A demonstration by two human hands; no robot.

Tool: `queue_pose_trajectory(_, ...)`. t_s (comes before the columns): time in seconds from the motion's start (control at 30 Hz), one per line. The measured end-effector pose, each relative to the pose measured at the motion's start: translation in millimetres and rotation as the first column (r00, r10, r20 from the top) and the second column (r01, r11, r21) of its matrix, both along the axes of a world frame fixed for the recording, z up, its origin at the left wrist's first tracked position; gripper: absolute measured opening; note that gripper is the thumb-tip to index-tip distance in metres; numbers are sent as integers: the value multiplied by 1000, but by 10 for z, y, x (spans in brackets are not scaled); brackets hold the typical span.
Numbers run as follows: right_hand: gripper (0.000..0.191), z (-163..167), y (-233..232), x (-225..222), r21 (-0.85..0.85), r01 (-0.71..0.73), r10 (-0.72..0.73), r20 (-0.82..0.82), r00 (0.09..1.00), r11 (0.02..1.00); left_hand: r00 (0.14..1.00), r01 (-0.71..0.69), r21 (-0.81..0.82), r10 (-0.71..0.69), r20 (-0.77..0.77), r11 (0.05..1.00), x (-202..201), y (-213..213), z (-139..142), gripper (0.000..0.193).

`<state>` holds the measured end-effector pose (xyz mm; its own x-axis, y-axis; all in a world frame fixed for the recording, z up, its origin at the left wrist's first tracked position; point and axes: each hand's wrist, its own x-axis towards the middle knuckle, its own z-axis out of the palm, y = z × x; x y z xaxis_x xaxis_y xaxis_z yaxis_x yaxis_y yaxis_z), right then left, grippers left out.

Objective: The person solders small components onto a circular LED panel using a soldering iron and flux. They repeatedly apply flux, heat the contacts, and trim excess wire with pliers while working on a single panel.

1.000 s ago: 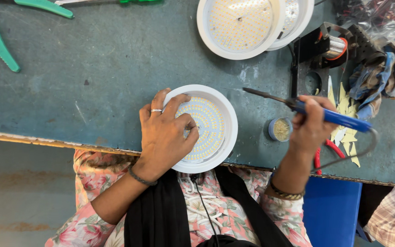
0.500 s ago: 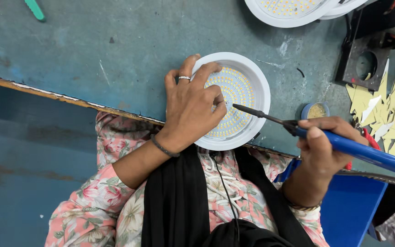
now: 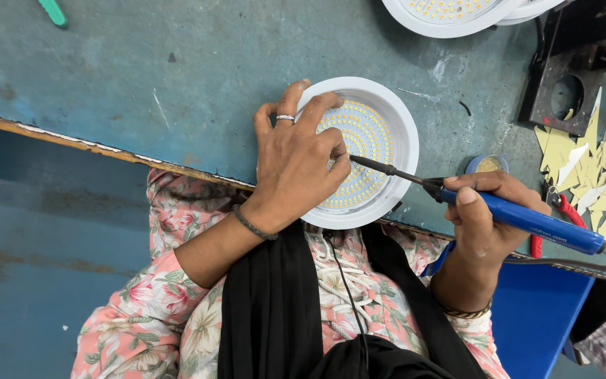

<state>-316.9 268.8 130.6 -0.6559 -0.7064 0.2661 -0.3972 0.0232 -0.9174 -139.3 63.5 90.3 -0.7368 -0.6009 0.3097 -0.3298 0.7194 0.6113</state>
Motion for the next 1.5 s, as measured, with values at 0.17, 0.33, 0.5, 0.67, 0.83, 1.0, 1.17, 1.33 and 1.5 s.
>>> queue_pose_trajectory(0.17, 20, 14, 63, 35, -30, 56, -55, 30, 998, 998, 1000, 0, -3, 0, -6, 1000, 17, 16, -21, 11)
queue_pose_trajectory(0.33, 18, -4, 86, 26, -60, 65, -61, 62, 996, 996, 1000, 5, -1, -5, -10, 1000, 30, 21, -36, 10)
queue_pose_trajectory(0.5, 18, -13, 78, 21, -33, 43, -42, 28, 999, 999, 1000, 7, 1, -7, -14, 1000, 20, 24, -38, 11)
queue_pose_trajectory(0.67, 20, 5, 38, 11, 15, 11, -10, -17, 1000, 1000, 1000, 10, 3, -10, -18, 1000, 23, 25, -41, 11)
queue_pose_trajectory(0.83, 20, 65, -2, 27, 29, -25, 26, -62, 998, 999, 1000, 12, 2, -12, -20, 1000, 9, 22, -36, 11)
queue_pose_trajectory(1.0, 21, 115, -1, 49, 79, -53, 62, -111, 992, 995, 1000, 8, -2, -8, -12, 1000, 12, 23, -32, 10)
queue_pose_trajectory(1.17, 20, 128, 24, 55, 6, 9, -8, -62, 998, 1000, 1000, 13, 5, -13, -15, 1000, 29, 29, -23, 10)
queue_pose_trajectory(1.33, 24, 137, 88, 79, 29, 48, -46, -61, 997, 998, 1000, 13, 3, -13, -22, 1000, 39, 19, -16, 10)
queue_pose_trajectory(1.5, 25, 128, 73, 45, 45, 8, -6, -54, 999, 999, 1000, 23, 15, -22, -21, 1000, 48, 12, -3, 11)
